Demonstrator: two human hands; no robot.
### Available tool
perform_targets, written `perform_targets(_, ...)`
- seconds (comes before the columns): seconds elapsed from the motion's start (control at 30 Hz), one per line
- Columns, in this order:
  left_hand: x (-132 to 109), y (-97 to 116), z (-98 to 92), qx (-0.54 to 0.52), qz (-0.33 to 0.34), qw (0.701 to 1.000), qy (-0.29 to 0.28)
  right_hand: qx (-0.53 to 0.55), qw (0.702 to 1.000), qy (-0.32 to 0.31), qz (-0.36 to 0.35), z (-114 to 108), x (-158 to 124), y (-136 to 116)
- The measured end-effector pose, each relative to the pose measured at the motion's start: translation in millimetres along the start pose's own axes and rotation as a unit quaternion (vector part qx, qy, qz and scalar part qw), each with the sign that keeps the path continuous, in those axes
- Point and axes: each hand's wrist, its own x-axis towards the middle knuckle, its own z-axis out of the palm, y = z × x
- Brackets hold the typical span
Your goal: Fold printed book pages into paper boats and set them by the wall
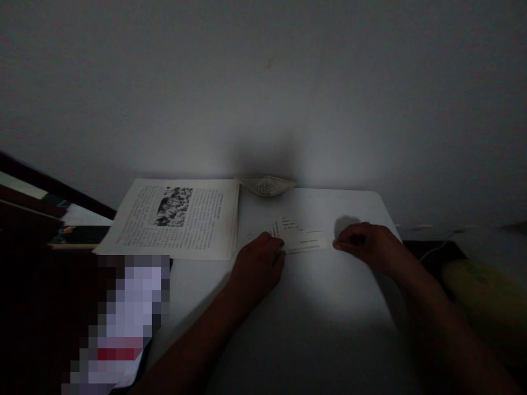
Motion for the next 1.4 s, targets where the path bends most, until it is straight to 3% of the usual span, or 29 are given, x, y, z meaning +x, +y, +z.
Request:
perform_targets(0.2, -1, 1, -0.3, 0.017, 0.003, 1.0, 0.0, -0.012, 0.999, 0.004, -0.041, 2, 4, -7)
perform_targets(0.47, -2, 1, 4.5, 0.035, 0.023, 0.999, 0.012, -0.007, 0.992, 0.051, -0.116, 23, 12, -23)
perform_targets(0.73, -5, 1, 4.6, 0.022, 0.039, 0.999, 0.015, 0.075, 0.988, 0.05, -0.125, 30, 12, -36)
perform_targets(0.9, -5, 0, 4.3, 0.012, 0.042, 0.999, 0.014, 0.106, 0.989, 0.042, -0.092, 30, 9, -36)
perform_targets(1.23, -3, 0, 8.2, 0.009, 0.056, 0.998, 0.019, 0.037, 0.992, 0.042, -0.109, 34, 9, -39)
perform_targets(1.4, -3, 1, 8.7, -0.015, 0.049, 0.999, 0.016, 0.03, 0.994, 0.013, -0.102, 35, 9, -42)
